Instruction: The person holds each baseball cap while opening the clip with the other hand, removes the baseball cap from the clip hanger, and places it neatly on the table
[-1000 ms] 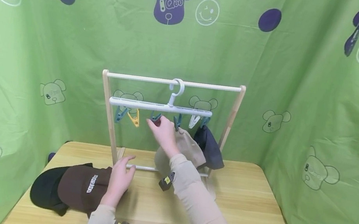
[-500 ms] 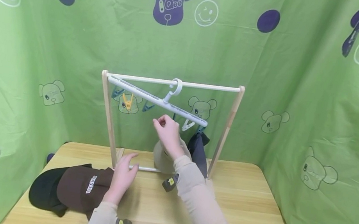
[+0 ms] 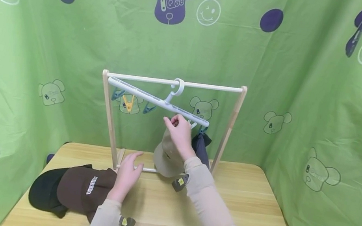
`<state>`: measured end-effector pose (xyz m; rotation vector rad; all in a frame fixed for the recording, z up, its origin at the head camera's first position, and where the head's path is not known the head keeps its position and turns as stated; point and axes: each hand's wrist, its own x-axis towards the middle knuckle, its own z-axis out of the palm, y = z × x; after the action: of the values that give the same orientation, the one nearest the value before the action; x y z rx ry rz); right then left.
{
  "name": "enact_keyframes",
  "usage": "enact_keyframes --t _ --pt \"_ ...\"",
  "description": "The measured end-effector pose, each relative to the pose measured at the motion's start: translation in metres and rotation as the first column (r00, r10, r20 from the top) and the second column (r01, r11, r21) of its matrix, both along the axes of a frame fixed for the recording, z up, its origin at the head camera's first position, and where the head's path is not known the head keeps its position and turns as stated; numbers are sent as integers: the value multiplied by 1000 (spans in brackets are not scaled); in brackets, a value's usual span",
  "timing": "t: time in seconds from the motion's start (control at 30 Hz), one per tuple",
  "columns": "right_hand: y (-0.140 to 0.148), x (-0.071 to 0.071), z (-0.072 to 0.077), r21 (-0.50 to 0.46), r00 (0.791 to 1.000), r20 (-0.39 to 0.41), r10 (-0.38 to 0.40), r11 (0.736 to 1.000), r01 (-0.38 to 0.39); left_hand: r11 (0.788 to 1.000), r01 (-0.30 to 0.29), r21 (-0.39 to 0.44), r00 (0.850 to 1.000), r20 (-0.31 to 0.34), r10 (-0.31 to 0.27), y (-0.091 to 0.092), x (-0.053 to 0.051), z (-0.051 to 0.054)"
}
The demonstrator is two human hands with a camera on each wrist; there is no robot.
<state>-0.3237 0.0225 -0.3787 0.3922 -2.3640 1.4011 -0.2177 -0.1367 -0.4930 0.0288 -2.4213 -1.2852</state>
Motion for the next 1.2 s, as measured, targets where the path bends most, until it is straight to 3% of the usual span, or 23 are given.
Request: enact_keyframes --t 0.27,0.63,0.9,1.2 --pt "12 -8 -7 5 999 26 -31 999 31 999 35 13 999 -6 -35 10 -7 6" --pt "18 -12 -16 61 998 14 -65 996 64 993 98 64 995 -9 -97 32 -21 -3" --pt "16 -17 -18 123 998 19 -55 991 52 992 115 48 993 -39 -114 40 -29 -5" --pt "11 -18 -20 156 999 31 -37 987 32 989 117 88 993 10 -118 44 -34 -4"
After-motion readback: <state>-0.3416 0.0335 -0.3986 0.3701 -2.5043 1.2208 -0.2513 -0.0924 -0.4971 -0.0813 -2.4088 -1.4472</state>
